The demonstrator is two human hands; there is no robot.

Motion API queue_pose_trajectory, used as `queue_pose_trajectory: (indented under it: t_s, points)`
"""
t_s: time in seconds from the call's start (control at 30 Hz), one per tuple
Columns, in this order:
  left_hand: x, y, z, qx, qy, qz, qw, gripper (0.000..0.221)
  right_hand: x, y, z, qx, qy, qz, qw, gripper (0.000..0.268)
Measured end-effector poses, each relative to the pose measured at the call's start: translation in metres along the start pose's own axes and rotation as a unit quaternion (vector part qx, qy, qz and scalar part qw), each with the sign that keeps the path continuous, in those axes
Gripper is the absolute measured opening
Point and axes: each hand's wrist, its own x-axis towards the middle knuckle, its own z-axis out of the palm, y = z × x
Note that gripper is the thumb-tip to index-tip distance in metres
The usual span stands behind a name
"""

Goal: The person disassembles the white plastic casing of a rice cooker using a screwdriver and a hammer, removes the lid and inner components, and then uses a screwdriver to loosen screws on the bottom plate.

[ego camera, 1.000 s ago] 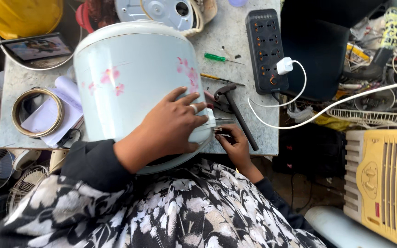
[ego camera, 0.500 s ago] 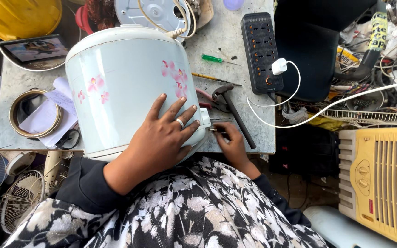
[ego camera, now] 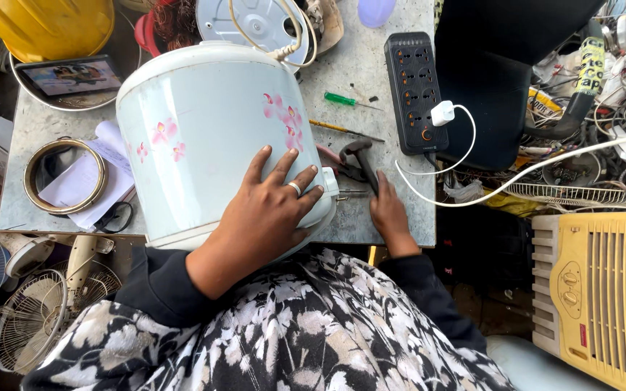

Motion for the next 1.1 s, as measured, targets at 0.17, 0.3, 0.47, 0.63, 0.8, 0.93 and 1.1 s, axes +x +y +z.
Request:
queue_pose_trajectory:
  t_s: [0.17,0.3,0.47,0.63,0.8,0.93,1.1]
  points:
    - [-0.002,-0.002,-0.002,0.0,0.012,-0.009,1.0,0.06,-0.053,-0.031,-0.039,0.285,-0.044,0.132,0.948,0.058]
    - [-0.002,-0.002,-0.001,-0.009,0.04,-0.015,0.999,0.055,-0.091,-0.055,-0.081,0.423,-0.073,0.15,0.89,0.058]
    - [0.002,-0.001,0.001,-0.003,0.056,-0.015,0.998,0.048,-0.11,-0.073,-0.125,0.341,-0.011,-0.011,0.94,0.055]
    - [0.002,0.002,0.0,-0.009,0.053,-0.012,0.998,0.047,-0.107,-0.075,-0.111,0.179,-0.027,-0.127,0.975,0.061]
    - [0.002,0.001,0.0,-0.004,0.056,-0.007,0.998,0.053,-0.121,-0.05,-0.108,0.242,0.012,-0.117,0.963,0.062]
    - [0.002,-0.001,0.002,-0.01,0.048,-0.01,0.999,0.051,-0.121,-0.042,-0.112,0.35,0.062,-0.007,0.935,0.065]
    - [0.002,0.001,0.002,-0.014,0.043,-0.007,0.999,0.052,-0.113,-0.059,-0.101,0.124,0.052,-0.197,0.971,0.061]
